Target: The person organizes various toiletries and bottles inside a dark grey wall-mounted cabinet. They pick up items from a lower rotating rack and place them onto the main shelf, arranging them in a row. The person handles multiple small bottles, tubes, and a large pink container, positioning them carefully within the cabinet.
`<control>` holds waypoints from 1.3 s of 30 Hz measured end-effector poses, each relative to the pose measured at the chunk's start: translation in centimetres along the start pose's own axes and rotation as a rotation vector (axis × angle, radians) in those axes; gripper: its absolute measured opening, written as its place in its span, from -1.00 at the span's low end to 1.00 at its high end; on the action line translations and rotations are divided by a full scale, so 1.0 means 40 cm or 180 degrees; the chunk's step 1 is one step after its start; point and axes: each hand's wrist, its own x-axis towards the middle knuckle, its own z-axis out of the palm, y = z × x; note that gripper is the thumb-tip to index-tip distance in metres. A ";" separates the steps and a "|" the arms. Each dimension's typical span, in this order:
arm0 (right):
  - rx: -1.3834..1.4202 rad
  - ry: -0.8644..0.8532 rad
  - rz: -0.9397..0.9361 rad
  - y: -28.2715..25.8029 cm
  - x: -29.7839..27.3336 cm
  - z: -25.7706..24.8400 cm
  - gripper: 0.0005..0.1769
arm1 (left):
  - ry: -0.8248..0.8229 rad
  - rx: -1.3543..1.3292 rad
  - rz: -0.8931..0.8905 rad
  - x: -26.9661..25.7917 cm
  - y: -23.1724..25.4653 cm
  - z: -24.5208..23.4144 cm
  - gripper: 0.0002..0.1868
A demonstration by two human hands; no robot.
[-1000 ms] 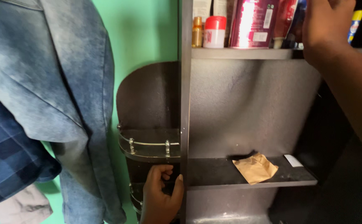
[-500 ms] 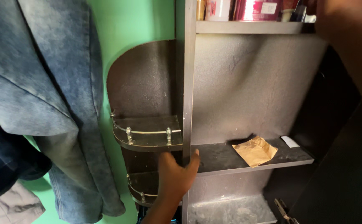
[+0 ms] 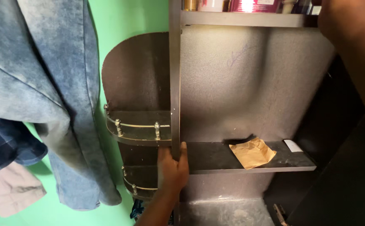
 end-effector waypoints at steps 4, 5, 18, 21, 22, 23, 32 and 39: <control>0.0141 -0.0103 -0.0014 0.008 -0.027 0.015 -0.73 | 0.0331 -0.0058 0.0593 -0.007 -0.007 0.003 -0.69; 0.0161 -0.0135 -0.0028 0.008 -0.042 0.017 -0.73 | 0.0278 -0.0137 0.0435 -0.007 -0.005 0.002 -0.69; 0.0187 -0.0801 0.0305 -0.006 -0.624 0.106 -0.65 | 0.0534 0.0087 0.0379 -0.017 -0.010 0.013 -0.74; 0.0344 -0.1132 0.0949 0.013 -0.766 0.112 -0.63 | 0.0493 -0.0028 0.0082 -0.021 -0.007 0.017 -0.73; 0.0556 -0.1225 0.1140 0.023 -0.812 0.117 -0.62 | 0.0491 -0.0087 0.0132 -0.018 -0.007 0.018 -0.73; 0.0621 -0.1328 0.1450 0.034 -0.858 0.119 -0.62 | 0.0483 -0.0143 0.0172 -0.019 -0.008 0.018 -0.74; 0.0273 -0.1837 0.2035 0.147 -1.187 0.120 -0.56 | 0.0544 -0.0023 0.0281 -0.019 -0.025 0.021 -0.72; 0.0031 -0.2129 0.2453 0.239 -1.372 0.110 -0.57 | 0.0683 0.0141 0.0997 -0.018 -0.036 0.023 -0.79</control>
